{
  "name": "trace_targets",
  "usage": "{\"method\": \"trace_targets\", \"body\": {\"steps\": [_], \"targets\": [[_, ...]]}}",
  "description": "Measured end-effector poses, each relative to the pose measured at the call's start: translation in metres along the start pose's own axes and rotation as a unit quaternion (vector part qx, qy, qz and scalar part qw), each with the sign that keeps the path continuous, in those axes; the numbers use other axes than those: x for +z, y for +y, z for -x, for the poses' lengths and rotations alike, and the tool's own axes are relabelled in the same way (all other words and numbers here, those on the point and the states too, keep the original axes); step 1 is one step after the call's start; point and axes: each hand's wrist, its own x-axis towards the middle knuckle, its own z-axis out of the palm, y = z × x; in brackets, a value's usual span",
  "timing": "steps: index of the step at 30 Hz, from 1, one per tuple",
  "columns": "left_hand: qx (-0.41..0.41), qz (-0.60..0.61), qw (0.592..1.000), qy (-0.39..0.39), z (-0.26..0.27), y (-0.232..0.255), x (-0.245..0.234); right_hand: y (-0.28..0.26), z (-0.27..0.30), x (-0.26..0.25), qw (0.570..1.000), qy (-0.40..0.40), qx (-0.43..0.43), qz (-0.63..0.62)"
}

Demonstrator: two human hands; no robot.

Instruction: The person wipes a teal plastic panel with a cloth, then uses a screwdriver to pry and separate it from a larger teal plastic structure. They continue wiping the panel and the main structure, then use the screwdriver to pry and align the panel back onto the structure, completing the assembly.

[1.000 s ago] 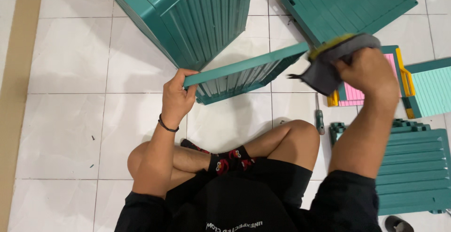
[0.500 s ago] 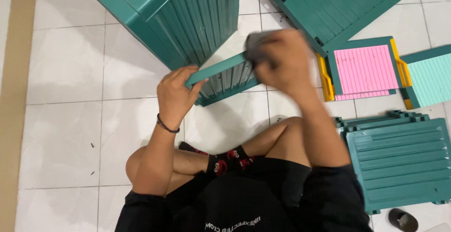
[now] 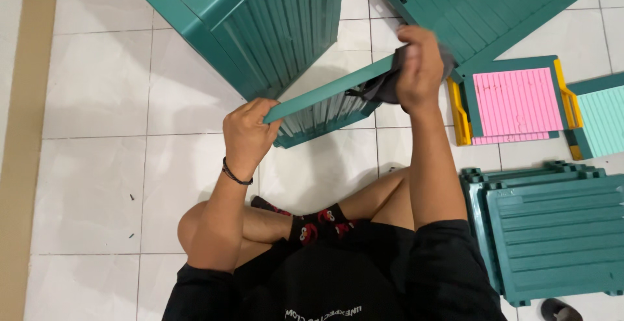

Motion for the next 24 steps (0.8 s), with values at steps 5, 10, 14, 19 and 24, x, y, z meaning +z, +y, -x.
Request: {"method": "trace_targets", "body": {"steps": [5, 10, 14, 19, 24], "targets": [[-0.002, 0.017, 1.0, -0.006, -0.002, 0.0, -0.002, 0.083, 0.072, 0.023, 0.929, 0.079, 0.287, -0.219], [-0.012, 0.016, 1.0, -0.006, -0.003, 0.014, -0.01, 0.117, 0.111, 0.048, 0.886, 0.164, 0.289, -0.323], [0.024, -0.104, 0.994, 0.007, -0.012, 0.048, -0.038, 0.081, 0.078, 0.041, 0.936, 0.185, 0.219, -0.205], [0.142, -0.092, 0.983, 0.072, -0.008, 0.084, -0.055, -0.033, 0.041, 0.044, 0.971, 0.229, 0.059, -0.031], [-0.024, 0.016, 0.999, -0.043, 0.002, 0.052, -0.024, -0.111, 0.025, 0.061, 0.991, 0.072, -0.094, -0.055]]}}
